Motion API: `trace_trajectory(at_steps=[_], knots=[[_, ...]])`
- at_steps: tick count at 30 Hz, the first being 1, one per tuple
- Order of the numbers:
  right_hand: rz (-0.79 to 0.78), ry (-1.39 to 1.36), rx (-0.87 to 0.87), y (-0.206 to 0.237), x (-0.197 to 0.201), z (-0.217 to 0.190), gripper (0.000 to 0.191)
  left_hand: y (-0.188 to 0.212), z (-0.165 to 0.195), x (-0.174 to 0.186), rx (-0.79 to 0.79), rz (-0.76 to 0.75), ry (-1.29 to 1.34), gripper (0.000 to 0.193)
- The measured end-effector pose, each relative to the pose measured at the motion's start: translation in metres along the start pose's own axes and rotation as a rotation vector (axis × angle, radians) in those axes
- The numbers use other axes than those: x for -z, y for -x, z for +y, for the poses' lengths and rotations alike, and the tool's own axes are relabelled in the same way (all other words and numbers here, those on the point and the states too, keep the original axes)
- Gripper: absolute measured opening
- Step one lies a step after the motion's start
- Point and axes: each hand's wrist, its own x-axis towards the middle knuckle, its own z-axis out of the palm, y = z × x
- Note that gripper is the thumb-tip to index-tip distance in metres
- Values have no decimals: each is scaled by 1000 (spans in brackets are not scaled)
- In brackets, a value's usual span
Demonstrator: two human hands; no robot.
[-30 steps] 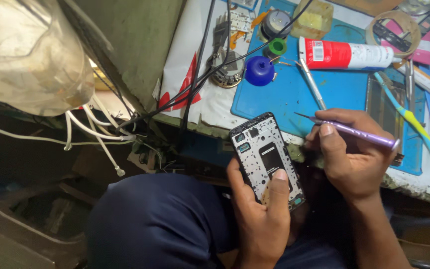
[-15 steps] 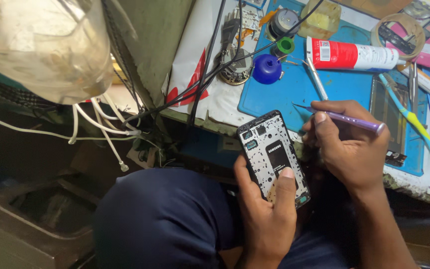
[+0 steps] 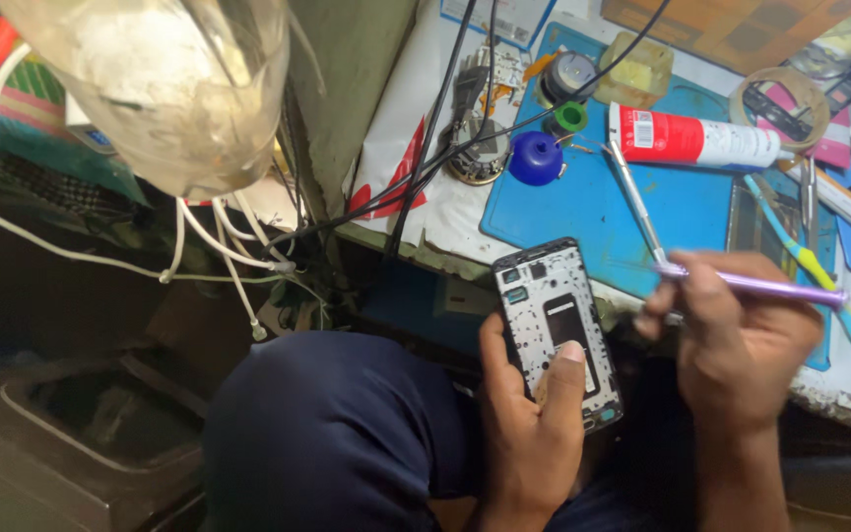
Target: The person sits on a chair and repairs a Samsung smartphone, prying the screen off the frame with a tool, handling the exposed internal chassis, and connecting the phone to a charging adapter to test it. They use a screwdriver on the midframe and reposition the display panel against the housing.
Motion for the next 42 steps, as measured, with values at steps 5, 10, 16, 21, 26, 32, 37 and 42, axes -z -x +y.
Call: trace_trajectory(at_steps=[5,10,16,21,26,32,37,42], knots=[[114,-8,34,42,-2,-2,20,1,-7,0,3,-58,-22,39],[46,221,-15,54,-11,-5,18,4,-8,1,-21,-22,-257,37],[2,297,34,49,-23,-6,16,3,-6,0,-84,-32,-259,35],[10,348,29,51,-26,-7,16,2,-7,0,-83,-32,-220,35],[1,301,25,49,-28,-5,16,3,-6,1,-87,-26,-275,36],[16,284,-9,49,-29,-6,16,3,-2,0,-88,-27,-253,33],[17,307,-18,49,-28,-5,19,1,-1,0,-84,-35,-218,34],[-5,323,32,46,-32,-11,17,2,1,-1,-125,-21,-309,37]])
